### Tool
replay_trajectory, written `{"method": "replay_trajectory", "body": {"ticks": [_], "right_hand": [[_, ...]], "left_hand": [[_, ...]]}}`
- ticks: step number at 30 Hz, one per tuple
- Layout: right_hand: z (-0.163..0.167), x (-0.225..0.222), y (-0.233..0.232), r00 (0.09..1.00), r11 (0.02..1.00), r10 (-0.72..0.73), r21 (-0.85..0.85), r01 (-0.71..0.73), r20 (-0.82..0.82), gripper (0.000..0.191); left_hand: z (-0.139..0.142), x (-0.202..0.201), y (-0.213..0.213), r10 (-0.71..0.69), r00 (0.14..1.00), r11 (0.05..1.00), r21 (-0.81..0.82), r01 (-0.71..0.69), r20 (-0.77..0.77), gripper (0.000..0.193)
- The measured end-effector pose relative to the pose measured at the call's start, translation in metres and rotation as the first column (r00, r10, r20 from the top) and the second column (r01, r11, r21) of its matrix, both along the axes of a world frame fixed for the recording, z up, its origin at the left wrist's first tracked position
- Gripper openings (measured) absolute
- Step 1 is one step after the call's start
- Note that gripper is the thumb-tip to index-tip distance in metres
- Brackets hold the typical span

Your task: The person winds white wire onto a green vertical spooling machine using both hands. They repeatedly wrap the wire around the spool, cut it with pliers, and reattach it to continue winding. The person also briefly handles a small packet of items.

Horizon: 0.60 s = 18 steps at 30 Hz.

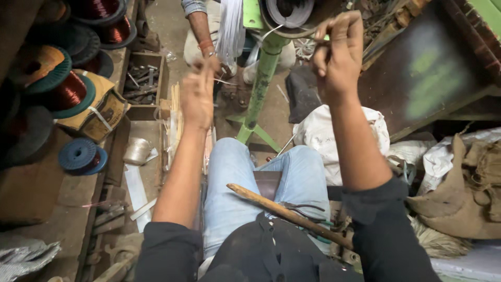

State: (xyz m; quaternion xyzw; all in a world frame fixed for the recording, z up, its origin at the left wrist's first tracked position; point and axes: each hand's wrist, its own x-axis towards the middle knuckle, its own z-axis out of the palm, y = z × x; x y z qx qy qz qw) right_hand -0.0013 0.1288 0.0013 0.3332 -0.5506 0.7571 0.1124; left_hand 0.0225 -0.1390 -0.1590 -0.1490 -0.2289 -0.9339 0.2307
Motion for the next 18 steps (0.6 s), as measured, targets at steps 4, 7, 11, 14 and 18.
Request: {"method": "replay_trajectory", "body": {"ticks": [4,7,11,14,18], "right_hand": [[-0.021,0.007,-0.007,0.710,0.670,-0.462,0.315,0.672,-0.532,0.017],[-0.031,0.003,-0.016,0.692,0.655,-0.390,0.345,0.672,-0.607,0.025],[-0.028,-0.003,-0.019,0.953,0.868,-0.301,0.406,0.286,-0.029,0.029],[-0.021,-0.004,-0.012,0.850,0.990,0.088,0.048,-0.131,0.519,0.038],[-0.007,-0.018,-0.013,0.777,0.971,0.217,-0.053,-0.231,0.591,0.025]], "left_hand": [[0.042,0.010,-0.001,-0.188,0.980,0.961,0.193,0.196,-0.063,0.019],[0.057,0.009,0.025,0.054,0.986,0.867,-0.497,0.033,0.160,0.026],[0.054,0.008,0.065,0.501,0.751,0.159,-0.807,-0.568,-0.430,0.045],[0.058,0.011,0.082,0.388,0.913,0.222,-0.949,-0.223,-0.124,0.034],[0.080,0.022,0.108,0.478,0.822,0.199,-0.873,-0.445,-0.310,0.028]]}}
